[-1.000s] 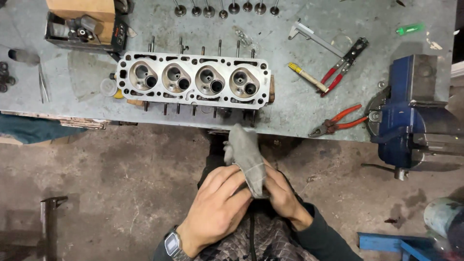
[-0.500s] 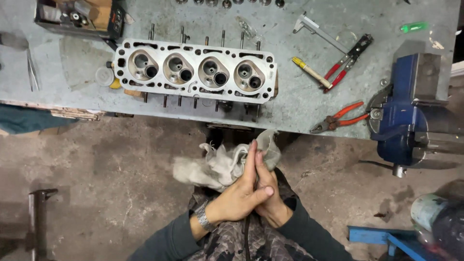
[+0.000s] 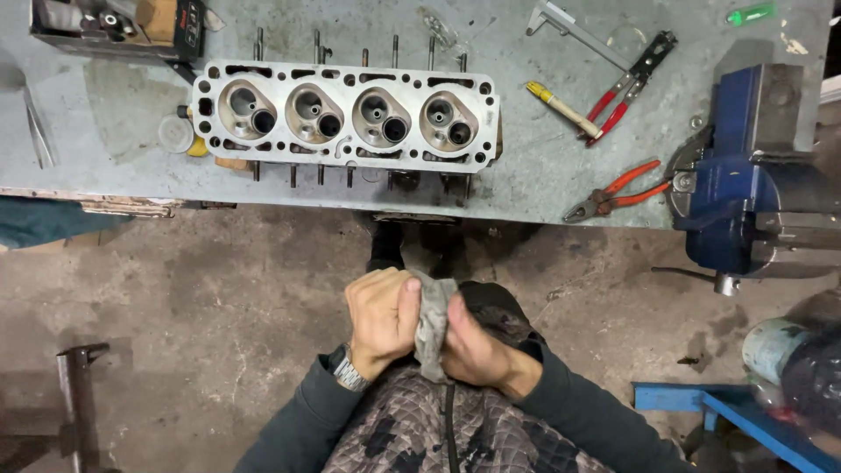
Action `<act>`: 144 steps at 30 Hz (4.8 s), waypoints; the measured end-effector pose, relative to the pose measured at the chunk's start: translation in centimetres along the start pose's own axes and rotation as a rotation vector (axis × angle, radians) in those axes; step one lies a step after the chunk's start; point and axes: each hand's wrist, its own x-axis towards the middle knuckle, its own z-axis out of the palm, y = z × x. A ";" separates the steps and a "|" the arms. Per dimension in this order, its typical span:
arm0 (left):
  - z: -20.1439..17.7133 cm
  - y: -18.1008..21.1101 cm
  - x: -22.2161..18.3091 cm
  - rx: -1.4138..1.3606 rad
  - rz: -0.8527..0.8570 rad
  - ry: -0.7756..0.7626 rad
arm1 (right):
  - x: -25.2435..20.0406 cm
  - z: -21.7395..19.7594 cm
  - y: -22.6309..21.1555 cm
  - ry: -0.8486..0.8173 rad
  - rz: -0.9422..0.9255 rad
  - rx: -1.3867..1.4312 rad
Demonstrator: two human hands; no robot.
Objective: Cleaning an engine cylinder head and installing small components into the valve guides
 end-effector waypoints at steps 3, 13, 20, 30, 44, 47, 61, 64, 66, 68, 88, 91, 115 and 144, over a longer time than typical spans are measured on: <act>0.4 -0.3 -1.5 -0.216 -0.454 0.144 | 1.7 4.6 -4.2 -0.090 0.058 -0.925; 0.9 -2.0 -3.5 -0.637 -0.918 0.008 | 1.8 2.2 -4.4 0.126 -0.796 -1.653; 2.0 1.0 -2.5 -1.386 -0.647 -0.055 | -2.9 -5.7 1.0 0.250 -0.532 -1.161; 0.9 5.9 2.1 -0.533 -0.367 -0.978 | -2.6 -3.1 -1.3 0.758 -0.158 -0.940; -7.2 -2.5 3.2 -0.099 -0.167 -0.519 | -0.8 -6.3 -7.7 1.432 -0.146 -1.040; -11.8 -8.8 4.2 0.016 -0.308 -0.219 | 1.1 -4.1 -12.1 1.673 0.200 -1.084; -18.5 -22.7 9.0 -0.138 -0.823 0.081 | 10.5 -1.1 -19.9 1.688 0.490 -1.247; -19.6 -24.7 10.7 -0.116 -0.736 0.018 | 12.5 -2.2 -21.1 1.739 0.688 -1.148; -20.6 -24.6 12.4 0.152 -0.471 -0.278 | 10.2 -6.4 -21.9 1.610 0.631 -1.332; -20.6 -25.6 13.0 0.141 -0.412 -0.393 | 8.3 -9.9 -21.0 1.547 0.440 -1.325; -17.4 -28.4 16.1 -0.375 -1.432 -0.489 | 20.0 -2.2 -23.7 1.538 0.476 -0.540; -17.6 -26.9 17.4 -0.397 -1.496 -0.401 | 17.6 -3.9 -24.9 1.366 0.777 -1.002; -17.8 -26.1 16.7 -0.471 -1.918 -0.247 | 17.7 -3.2 -24.9 1.335 0.946 -0.212; -16.3 -23.8 15.1 -1.041 -0.975 0.466 | 4.8 -3.4 -17.5 0.948 -0.090 -1.337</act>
